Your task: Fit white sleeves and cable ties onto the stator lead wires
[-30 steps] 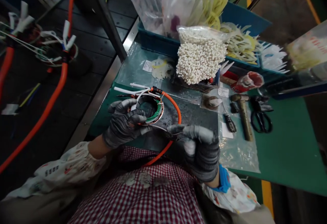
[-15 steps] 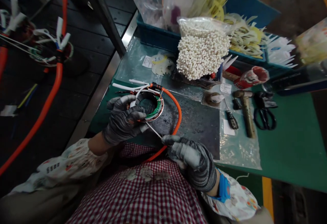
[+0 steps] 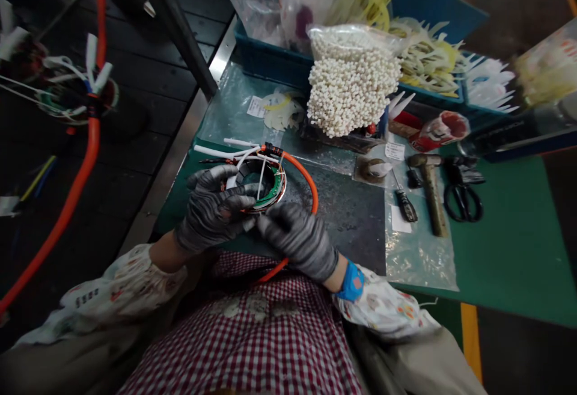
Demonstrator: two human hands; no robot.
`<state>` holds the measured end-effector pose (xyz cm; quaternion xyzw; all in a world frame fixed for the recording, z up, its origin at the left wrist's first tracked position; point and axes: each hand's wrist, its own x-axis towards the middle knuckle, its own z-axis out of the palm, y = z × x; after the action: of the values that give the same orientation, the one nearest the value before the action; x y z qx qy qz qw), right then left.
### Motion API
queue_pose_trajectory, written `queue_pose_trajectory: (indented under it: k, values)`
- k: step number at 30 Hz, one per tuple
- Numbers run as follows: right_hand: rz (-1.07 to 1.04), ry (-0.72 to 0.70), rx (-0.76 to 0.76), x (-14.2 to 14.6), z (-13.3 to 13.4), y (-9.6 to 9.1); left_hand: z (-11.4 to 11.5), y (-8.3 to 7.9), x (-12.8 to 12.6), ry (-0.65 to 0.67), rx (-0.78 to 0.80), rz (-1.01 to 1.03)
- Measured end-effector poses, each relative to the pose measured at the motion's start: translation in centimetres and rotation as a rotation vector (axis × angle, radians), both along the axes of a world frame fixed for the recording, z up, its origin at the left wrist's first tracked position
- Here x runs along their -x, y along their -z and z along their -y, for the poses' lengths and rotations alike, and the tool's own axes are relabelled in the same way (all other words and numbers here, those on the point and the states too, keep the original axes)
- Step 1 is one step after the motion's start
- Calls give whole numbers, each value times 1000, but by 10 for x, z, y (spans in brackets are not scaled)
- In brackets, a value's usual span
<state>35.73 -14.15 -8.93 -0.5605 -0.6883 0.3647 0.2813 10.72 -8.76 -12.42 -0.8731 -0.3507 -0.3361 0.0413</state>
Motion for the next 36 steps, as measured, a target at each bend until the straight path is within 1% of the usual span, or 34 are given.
queue_pose_trajectory:
  k: [3, 5, 6, 8, 10, 12, 13, 15, 16, 21, 23, 26, 27, 31, 33, 36]
  values:
    - [17, -25, -139, 7, -31, 8, -3, 0, 2, 20, 25, 48]
    - [32, -72, -240, 12, -46, 7, -4, 1, 1, 25, 20, 77]
    - [28, -102, -263, 14, -52, 6, -4, 1, 0, 21, 15, 80]
    - [-51, -137, -245, 19, -60, 3, -4, 3, -1, 20, -6, 86]
    - [-225, -113, -176, 21, -65, -1, -4, 4, -2, 26, 4, 98]
    - [-391, -110, -64, 20, -67, -7, -4, 4, -2, 27, 21, 116]
    - [-438, -136, -1, 19, -68, -10, -4, 5, -3, 21, 20, 119]
    - [-452, -202, 103, 14, -69, -15, -4, 4, -3, 11, 5, 111]
    - [-440, -213, 116, 12, -69, -16, -4, 4, -3, 10, -5, 108]
    - [-413, -161, 16, 6, -69, -10, -4, 1, -3, 48, 13, 130]
    - [-412, -173, 20, 7, -69, -7, -4, 0, -3, 60, 63, 125]
    - [-420, -186, 30, 9, -68, -6, -5, 1, -1, 34, 151, 86]
    - [-423, -183, 28, 9, -68, -6, -5, 1, -1, 32, 144, 79]
    - [-409, -186, 23, 8, -68, -7, -6, 5, 0, 9, 17, 48]
    - [-397, -258, -7, 6, -67, -4, -5, 7, 0, -25, 36, 32]
    - [-350, -436, -87, 3, -58, 7, -3, 8, -1, -10, 73, 45]
